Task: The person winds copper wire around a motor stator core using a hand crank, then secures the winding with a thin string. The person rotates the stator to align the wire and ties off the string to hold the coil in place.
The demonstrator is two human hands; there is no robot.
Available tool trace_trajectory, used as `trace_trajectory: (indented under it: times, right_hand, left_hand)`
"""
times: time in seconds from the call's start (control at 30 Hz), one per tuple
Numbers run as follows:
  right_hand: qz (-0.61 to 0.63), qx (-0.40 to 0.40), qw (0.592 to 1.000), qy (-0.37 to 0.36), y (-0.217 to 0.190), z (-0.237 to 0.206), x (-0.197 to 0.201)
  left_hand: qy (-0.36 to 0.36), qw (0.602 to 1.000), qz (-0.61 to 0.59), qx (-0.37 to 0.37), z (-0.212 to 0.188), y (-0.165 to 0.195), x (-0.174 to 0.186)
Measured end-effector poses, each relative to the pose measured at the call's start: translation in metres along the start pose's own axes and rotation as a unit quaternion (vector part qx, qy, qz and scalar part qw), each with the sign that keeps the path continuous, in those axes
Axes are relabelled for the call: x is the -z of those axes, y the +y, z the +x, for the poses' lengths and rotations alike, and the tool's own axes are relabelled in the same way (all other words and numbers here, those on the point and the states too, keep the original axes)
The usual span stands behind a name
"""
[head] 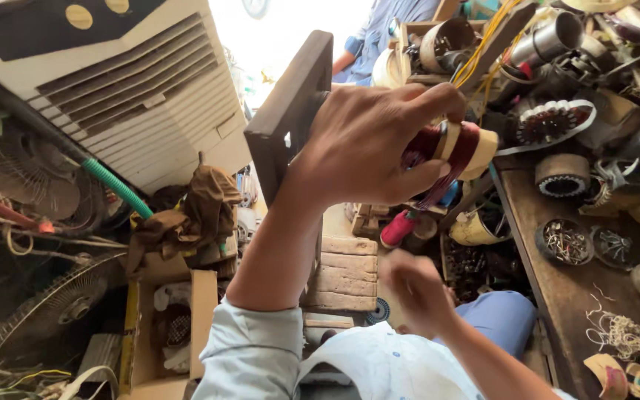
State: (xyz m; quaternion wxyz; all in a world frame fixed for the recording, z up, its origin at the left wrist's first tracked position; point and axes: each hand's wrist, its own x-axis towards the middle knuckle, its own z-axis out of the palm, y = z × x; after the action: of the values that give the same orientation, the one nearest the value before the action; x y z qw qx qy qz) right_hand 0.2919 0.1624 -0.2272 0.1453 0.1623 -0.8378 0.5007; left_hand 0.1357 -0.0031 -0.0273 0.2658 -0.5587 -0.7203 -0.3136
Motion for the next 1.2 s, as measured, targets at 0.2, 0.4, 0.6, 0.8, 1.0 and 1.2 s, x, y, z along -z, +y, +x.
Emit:
trace_trajectory:
  times: [0.2, 0.4, 0.6, 0.8, 1.0, 1.2]
  right_hand:
    - [-0.007, 0.135, 0.984, 0.119, -0.061, 0.069, 0.162]
    - [-0.024, -0.066, 0.99, 0.121, 0.053, 0.102, 0.058]
    - [0.011, 0.105, 0.994, -0.042, -0.034, -0.023, 0.047]
    - [-0.032, 0.088, 0.988, 0.126, -0.033, 0.107, 0.154]
    - [-0.001, -0.083, 0.994, 0.07, 0.031, 0.043, 0.002]
    - [0.025, 0.183, 0.982, -0.024, -0.059, -0.007, 0.119]
  left_hand:
    - [-0.001, 0.999, -0.027, -0.03, -0.004, 0.008, 0.0]
    - [0.017, 0.998, -0.021, -0.056, -0.006, 0.001, 0.008]
    - [0.033, 0.999, -0.007, -0.031, -0.003, -0.002, 0.007]
    - [0.018, 0.997, -0.027, -0.066, -0.008, 0.011, 0.016]
    - [0.008, 1.0, -0.023, -0.019, -0.008, 0.002, 0.017]
    - [0.008, 0.998, -0.03, -0.047, -0.01, 0.005, 0.013]
